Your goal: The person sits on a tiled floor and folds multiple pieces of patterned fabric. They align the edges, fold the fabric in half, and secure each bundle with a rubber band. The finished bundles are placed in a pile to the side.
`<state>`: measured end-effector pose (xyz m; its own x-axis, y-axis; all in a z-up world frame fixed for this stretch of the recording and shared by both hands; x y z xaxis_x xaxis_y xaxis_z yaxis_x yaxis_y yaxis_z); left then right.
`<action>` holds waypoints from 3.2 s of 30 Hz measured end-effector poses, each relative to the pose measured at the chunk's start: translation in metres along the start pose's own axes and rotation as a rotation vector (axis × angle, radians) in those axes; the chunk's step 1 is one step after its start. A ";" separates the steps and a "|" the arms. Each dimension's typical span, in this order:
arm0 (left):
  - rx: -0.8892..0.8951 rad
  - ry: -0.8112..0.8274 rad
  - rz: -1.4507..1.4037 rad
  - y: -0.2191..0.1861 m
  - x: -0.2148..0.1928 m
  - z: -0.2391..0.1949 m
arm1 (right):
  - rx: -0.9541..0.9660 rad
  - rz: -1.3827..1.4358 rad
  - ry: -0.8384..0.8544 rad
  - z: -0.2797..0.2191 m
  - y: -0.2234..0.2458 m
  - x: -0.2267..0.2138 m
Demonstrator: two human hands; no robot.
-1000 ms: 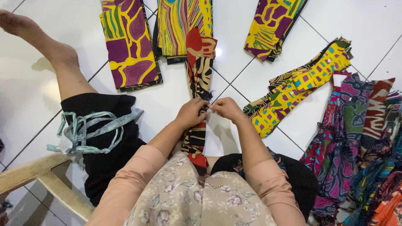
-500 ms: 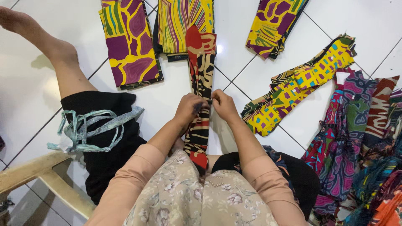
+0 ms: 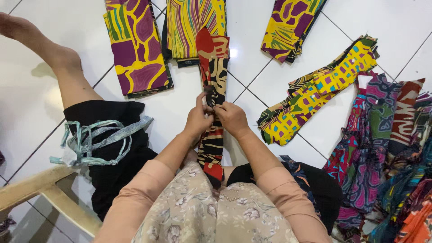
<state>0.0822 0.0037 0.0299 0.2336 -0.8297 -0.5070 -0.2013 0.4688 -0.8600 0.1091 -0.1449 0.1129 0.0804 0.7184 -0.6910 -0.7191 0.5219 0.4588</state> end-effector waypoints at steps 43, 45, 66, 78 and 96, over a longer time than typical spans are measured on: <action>0.518 -0.164 0.203 -0.065 -0.002 -0.038 | 1.391 1.009 0.404 -0.088 -0.101 0.084; 0.517 -0.167 0.242 -0.062 -0.004 -0.034 | 1.348 0.899 0.439 -0.089 -0.109 0.083; 0.069 0.185 -0.826 -0.103 -0.039 -0.069 | 0.681 0.593 -0.283 0.012 -0.011 -0.050; 0.171 0.078 -0.025 -0.086 -0.076 -0.079 | 0.691 -0.393 -0.347 -0.113 -0.120 -0.472; -0.171 0.294 0.765 0.086 -0.046 -0.038 | 0.763 -0.415 0.167 -0.059 -0.217 -0.302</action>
<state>0.0179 0.0705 -0.0190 -0.2791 -0.3576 -0.8912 -0.3507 0.9019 -0.2521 0.2005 -0.5020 0.1888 0.0878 0.3575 -0.9298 0.0074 0.9331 0.3595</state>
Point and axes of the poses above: each hand's wrist, its own z-axis towards the middle knuckle, its own x-axis out of the palm, y = z × x, the point moved 6 cm from there along z, towards the middle knuckle, and after that the axes turned 10 degrees about -y, right-handed, at the moved point
